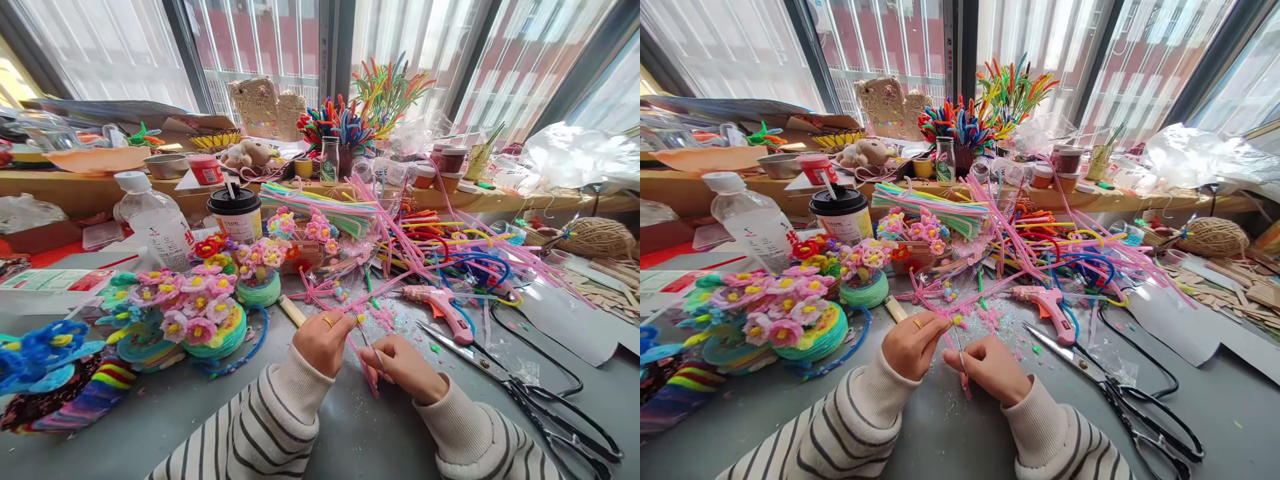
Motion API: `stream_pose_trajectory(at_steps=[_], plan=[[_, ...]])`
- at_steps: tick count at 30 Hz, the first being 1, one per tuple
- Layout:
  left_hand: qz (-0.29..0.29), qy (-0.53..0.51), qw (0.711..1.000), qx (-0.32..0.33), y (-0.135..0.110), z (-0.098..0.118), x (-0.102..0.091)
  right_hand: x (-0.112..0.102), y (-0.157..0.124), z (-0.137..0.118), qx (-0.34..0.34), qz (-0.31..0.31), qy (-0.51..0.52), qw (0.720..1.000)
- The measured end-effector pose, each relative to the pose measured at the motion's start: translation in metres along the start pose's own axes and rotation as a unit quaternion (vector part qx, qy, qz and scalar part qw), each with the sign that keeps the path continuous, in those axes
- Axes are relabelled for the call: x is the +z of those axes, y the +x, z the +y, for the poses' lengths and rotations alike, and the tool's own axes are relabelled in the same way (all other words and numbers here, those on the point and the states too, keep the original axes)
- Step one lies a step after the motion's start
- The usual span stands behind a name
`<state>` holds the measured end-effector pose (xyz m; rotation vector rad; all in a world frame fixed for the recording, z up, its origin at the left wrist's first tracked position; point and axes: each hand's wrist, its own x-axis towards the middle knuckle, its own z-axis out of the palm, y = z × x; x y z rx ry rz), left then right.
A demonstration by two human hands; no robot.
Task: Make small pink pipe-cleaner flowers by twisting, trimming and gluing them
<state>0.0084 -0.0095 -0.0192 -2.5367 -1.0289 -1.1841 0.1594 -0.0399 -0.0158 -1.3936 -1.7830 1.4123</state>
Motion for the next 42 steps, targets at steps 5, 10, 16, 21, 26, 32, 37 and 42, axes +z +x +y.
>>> stream_pose_trajectory(at_steps=[5, 10, 16, 21, 26, 32, 37, 42], plan=[[-0.002, 0.014, 1.0, -0.005, -0.001, 0.0, 0.002, 0.001, 0.001, 0.001, 0.013, 0.022, 0.013, 1.0], [-0.01, 0.039, 0.999, -0.015, 0.0, -0.001, 0.003, 0.001, 0.002, 0.004, 0.036, 0.048, -0.013, 0.998], [-0.016, 0.046, 0.999, -0.016, 0.0, 0.0, 0.004, 0.005, 0.005, 0.011, 0.011, 0.072, -0.041, 0.997], [-0.028, 0.053, 0.997, -0.052, -0.001, -0.001, 0.001, 0.005, 0.005, 0.011, 0.015, 0.092, -0.05, 0.994], [-0.049, 0.163, 0.968, -0.184, -0.001, -0.013, -0.006, -0.006, 0.001, 0.007, 0.006, 0.151, -0.058, 0.987], [-0.134, 0.269, 0.921, -0.247, 0.005, -0.028, -0.012, -0.011, 0.0, 0.012, -0.009, 0.228, -0.172, 0.958], [-0.175, 0.178, 0.951, -0.182, 0.01, -0.027, -0.006, -0.006, 0.003, 0.019, -0.038, 0.278, -0.288, 0.916], [-0.225, 0.135, 0.95, -0.167, 0.012, -0.036, 0.004, -0.003, 0.003, 0.018, -0.039, 0.258, -0.322, 0.91]])
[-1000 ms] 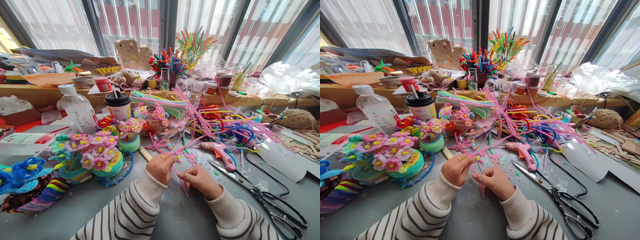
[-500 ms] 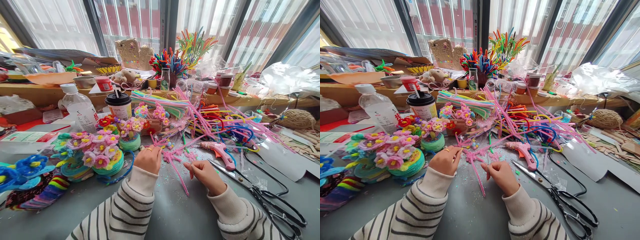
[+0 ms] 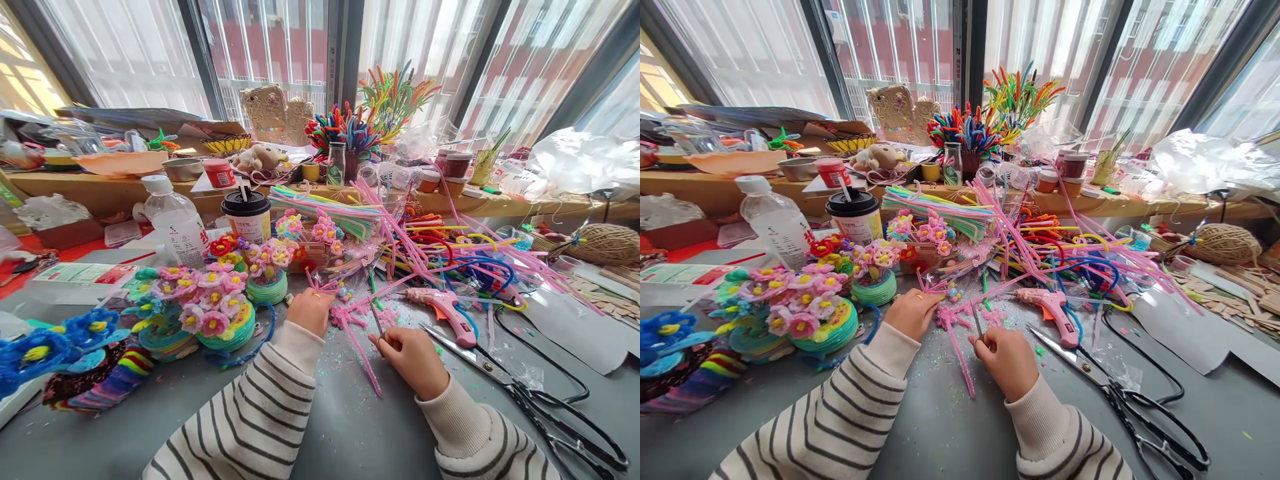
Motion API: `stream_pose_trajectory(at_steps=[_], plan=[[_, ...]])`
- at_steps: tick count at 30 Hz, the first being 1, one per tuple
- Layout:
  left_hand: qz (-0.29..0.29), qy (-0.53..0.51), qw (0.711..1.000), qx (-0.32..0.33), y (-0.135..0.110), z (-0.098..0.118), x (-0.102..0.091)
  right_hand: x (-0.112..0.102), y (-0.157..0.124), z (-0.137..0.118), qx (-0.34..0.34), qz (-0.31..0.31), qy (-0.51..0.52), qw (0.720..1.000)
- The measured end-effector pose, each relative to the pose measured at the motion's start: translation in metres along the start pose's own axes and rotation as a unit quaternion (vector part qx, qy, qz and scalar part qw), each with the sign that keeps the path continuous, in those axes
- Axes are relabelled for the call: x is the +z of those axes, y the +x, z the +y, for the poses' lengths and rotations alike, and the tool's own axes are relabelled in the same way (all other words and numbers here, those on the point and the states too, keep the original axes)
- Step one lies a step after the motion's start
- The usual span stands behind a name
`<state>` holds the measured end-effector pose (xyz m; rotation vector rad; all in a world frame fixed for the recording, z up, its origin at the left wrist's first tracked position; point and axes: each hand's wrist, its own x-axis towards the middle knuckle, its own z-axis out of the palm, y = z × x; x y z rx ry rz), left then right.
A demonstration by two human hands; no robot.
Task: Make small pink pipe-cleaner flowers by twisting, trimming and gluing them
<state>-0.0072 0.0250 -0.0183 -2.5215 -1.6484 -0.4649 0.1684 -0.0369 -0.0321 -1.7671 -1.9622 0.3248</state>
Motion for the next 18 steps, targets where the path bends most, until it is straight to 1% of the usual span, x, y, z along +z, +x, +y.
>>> stream_pose_trajectory(at_steps=[5, 9, 13, 16, 18], plan=[[0.003, -0.013, 1.0, 0.002, 0.006, -0.007, 0.007, -0.005, -0.002, -0.007, 0.008, -0.022, -0.018, 1.0], [0.013, -0.023, 1.0, -0.008, 0.007, -0.006, 0.005, -0.009, -0.006, -0.013, 0.01, -0.03, -0.034, 0.999], [0.025, -0.029, 0.999, -0.017, 0.006, -0.005, 0.004, -0.013, -0.011, -0.021, 0.013, -0.053, -0.045, 0.997], [0.031, -0.052, 0.998, -0.005, 0.004, -0.012, 0.008, -0.015, -0.012, -0.024, 0.02, -0.068, -0.048, 0.996], [0.048, -0.076, 0.996, 0.004, 0.002, -0.02, 0.012, -0.016, -0.011, -0.025, 0.021, -0.072, -0.044, 0.996]])
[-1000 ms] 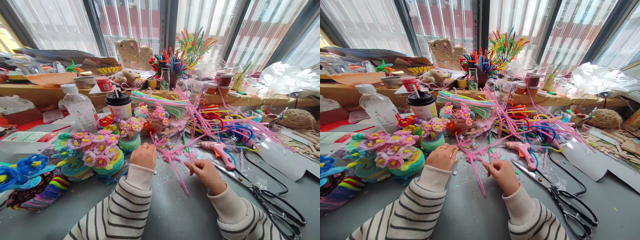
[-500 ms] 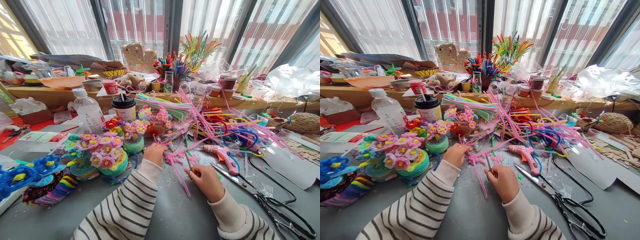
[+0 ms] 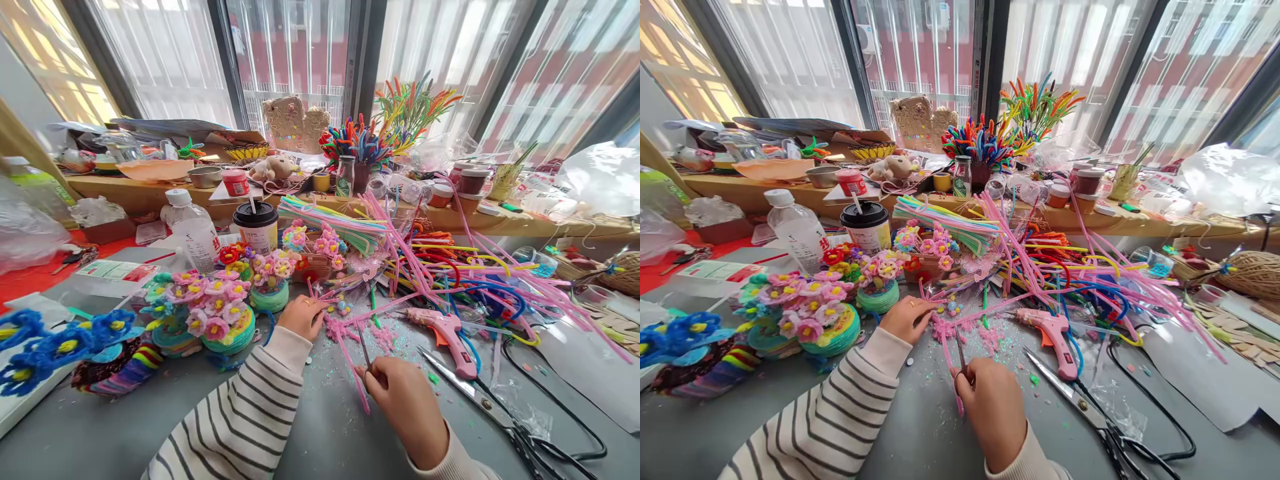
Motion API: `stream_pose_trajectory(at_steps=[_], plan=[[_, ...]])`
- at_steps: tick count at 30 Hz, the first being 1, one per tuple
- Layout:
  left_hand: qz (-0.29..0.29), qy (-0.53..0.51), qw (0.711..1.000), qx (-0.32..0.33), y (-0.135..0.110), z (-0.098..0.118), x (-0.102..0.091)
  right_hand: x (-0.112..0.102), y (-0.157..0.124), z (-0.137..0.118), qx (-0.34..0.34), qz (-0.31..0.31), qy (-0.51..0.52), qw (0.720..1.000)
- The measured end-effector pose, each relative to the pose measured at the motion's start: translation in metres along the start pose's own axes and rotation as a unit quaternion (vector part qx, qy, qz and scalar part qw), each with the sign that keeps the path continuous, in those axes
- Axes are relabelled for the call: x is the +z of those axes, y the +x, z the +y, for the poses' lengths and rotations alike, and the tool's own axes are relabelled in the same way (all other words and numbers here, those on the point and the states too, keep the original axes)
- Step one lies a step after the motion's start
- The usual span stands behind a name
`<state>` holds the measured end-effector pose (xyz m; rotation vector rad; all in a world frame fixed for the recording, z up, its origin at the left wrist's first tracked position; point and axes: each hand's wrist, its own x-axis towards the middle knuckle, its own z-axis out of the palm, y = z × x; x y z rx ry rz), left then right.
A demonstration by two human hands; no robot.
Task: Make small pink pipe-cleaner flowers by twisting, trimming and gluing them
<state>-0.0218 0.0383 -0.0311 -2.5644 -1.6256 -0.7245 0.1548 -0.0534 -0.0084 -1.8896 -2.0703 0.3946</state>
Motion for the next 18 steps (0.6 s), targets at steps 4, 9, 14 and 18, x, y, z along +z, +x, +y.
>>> stream_pose_trajectory(at_steps=[4, 9, 14, 18], plan=[[0.023, -0.027, 0.999, 0.034, -0.006, -0.016, 0.006, 0.0, 0.002, -0.002, -0.013, 0.001, 0.011, 1.0], [0.045, -0.041, 0.997, 0.053, -0.01, -0.023, 0.006, 0.0, 0.001, -0.006, -0.017, -0.012, 0.021, 1.0], [0.04, -0.031, 0.997, 0.052, -0.008, -0.02, 0.004, 0.001, 0.002, -0.001, -0.027, -0.02, 0.027, 0.999], [0.028, -0.018, 0.998, 0.045, -0.007, -0.015, 0.001, 0.005, -0.001, 0.003, -0.018, -0.033, 0.022, 0.999]])
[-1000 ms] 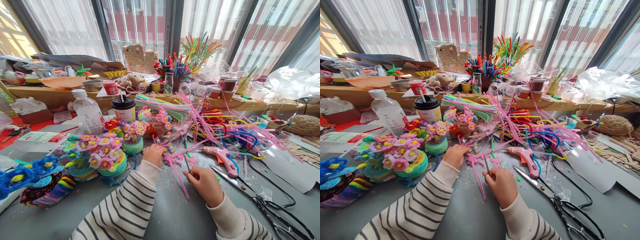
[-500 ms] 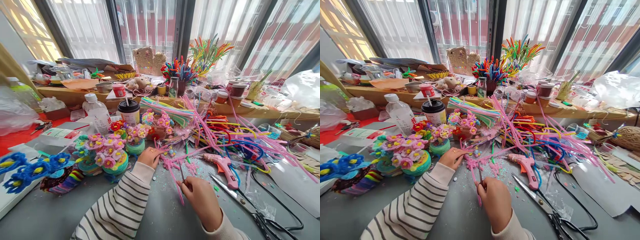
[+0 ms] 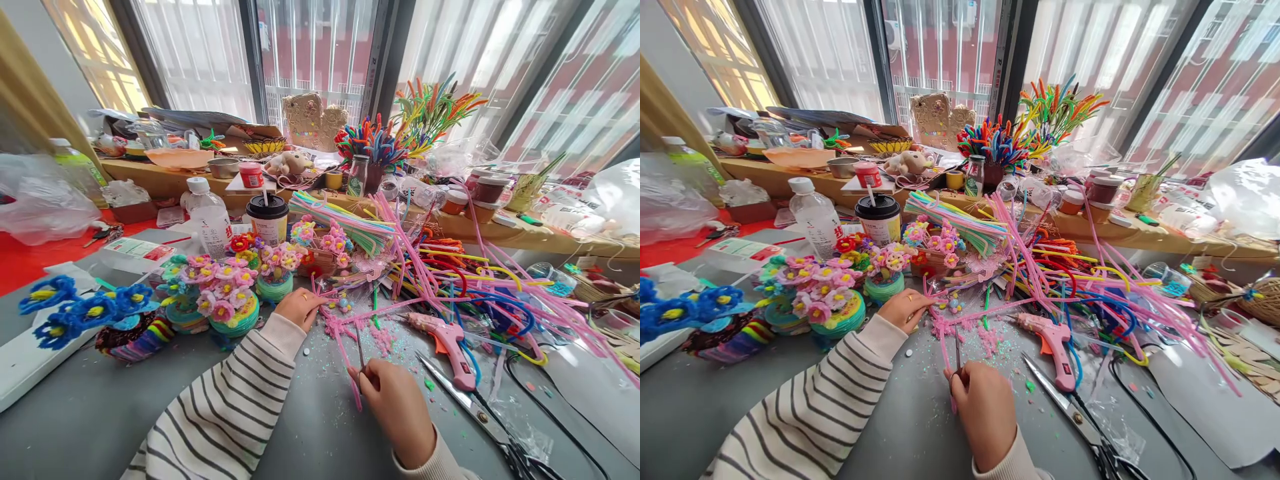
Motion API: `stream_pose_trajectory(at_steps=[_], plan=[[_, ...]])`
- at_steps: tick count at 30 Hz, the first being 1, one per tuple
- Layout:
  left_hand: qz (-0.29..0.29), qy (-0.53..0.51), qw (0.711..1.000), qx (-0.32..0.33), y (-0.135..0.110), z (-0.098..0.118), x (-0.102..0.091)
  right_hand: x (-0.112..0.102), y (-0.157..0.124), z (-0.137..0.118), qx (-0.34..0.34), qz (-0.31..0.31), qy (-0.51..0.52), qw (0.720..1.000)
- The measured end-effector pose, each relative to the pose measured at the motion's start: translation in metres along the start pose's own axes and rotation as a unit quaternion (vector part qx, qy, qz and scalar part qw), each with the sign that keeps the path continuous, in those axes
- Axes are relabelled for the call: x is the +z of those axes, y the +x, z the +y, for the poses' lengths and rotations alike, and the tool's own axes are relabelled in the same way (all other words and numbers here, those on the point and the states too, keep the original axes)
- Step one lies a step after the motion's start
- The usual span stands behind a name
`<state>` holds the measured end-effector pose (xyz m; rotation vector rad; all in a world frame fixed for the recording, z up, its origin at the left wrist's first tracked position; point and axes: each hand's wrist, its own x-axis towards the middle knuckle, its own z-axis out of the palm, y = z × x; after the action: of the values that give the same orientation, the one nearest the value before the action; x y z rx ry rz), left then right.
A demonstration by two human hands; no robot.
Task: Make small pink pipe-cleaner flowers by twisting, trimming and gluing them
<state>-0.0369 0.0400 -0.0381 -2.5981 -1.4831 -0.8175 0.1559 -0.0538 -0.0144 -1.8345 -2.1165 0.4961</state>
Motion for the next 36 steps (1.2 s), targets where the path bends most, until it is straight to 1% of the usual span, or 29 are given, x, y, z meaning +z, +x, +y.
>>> stream_pose_trajectory(at_steps=[4, 8, 15, 21, 24, 31, 36], plan=[[-0.007, 0.0, 1.0, -0.006, 0.001, 0.004, -0.002, 0.002, -0.006, -0.002, 0.001, -0.015, 0.006, 1.0], [0.002, 0.0, 1.0, -0.01, 0.001, 0.006, -0.003, 0.002, -0.008, -0.003, -0.004, -0.006, 0.006, 1.0], [-0.002, -0.012, 1.0, -0.011, 0.001, 0.006, -0.003, 0.0, 0.0, 0.005, -0.003, 0.046, 0.001, 0.999], [-0.02, -0.012, 1.0, 0.008, 0.004, 0.011, -0.005, -0.002, 0.007, 0.019, 0.012, 0.098, 0.045, 0.994], [-0.026, 0.0, 1.0, 0.007, 0.005, 0.013, -0.003, -0.004, 0.01, 0.024, 0.024, 0.13, 0.051, 0.99], [-0.043, 0.046, 0.998, -0.025, 0.005, 0.018, 0.002, -0.002, 0.01, 0.028, 0.019, 0.146, 0.044, 0.988], [-0.07, 0.06, 0.994, -0.051, 0.007, 0.021, 0.001, 0.005, 0.012, 0.033, 0.012, 0.149, 0.044, 0.988]])
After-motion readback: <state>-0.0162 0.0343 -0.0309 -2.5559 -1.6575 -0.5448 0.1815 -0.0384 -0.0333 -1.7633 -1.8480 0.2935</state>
